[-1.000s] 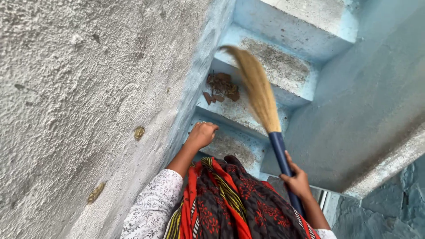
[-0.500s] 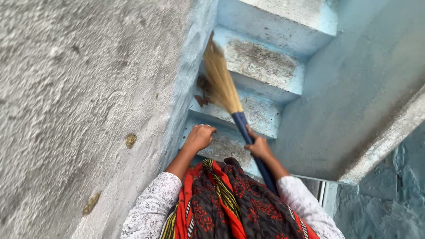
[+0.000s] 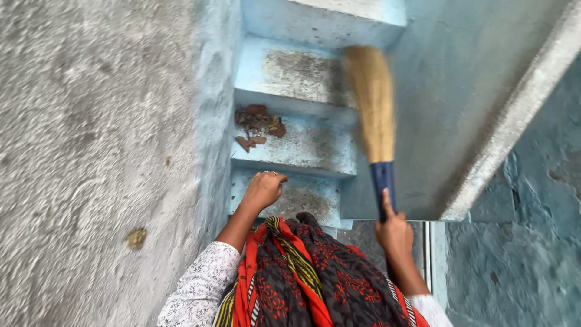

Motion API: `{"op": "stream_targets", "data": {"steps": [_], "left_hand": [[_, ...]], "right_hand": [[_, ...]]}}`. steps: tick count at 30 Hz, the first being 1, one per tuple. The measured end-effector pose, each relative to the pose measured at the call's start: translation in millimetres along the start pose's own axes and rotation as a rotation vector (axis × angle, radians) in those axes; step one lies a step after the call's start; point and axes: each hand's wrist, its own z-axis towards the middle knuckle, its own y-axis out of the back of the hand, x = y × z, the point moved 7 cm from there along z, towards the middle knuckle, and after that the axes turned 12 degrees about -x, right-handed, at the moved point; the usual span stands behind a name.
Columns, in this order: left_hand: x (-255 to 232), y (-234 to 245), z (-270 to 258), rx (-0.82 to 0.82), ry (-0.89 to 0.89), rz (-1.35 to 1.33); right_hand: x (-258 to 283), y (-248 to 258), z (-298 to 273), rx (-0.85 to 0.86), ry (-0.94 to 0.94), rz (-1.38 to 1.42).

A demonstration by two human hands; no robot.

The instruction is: The person sweeps debris and dry leaves down the stairs using a broom.

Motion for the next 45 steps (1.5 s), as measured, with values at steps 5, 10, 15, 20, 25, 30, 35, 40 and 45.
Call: {"op": "stream_targets", "data": {"steps": [5, 10, 15, 20, 25, 30, 35, 40, 45], "left_hand": [[-8.7, -4.2, 2.1, 0.011, -0.048, -0.015], [-3.7, -3.1, 4.0, 0.0, -0.066, -0.029], [-4.1, -5.9, 5.3, 0.004, -0.103, -0.026], [-10.5, 2.4, 7.9, 0.001, -0.075, -0.027], [-11.3, 4.2, 9.2, 0.015, -0.07, -0.014], [-12.0, 6.1, 9.9, 0.007, -0.062, -0.031], [-5.2, 5.2, 10.2, -0.01, -0.052, -0.038], [-3.9, 3.3, 10.1, -0.017, -0.031, -0.037], [-5.0, 8.1, 5.1, -0.039, -0.053, -0.022]], "right_hand": [[-17.0, -63.0, 83.8, -0.044, -0.016, -0.15], [-15.2, -79.8, 65.4, 0.096, -0.062, -0.068], [-10.0, -55.7, 60.6, 0.021, -0.127, -0.102], [12.8, -72.1, 61.8, 0.074, -0.017, -0.058], [5.5, -52.4, 48.6, 0.075, -0.125, -0.084], [18.1, -50.0, 72.0, 0.155, -0.09, -0.092], [10.2, -20.9, 55.0, 0.153, -0.182, -0.056], [28.5, -21.4, 73.3, 0.197, -0.121, -0.012], [11.3, -11.5, 59.8, 0.17, -0.235, 0.106]]}}
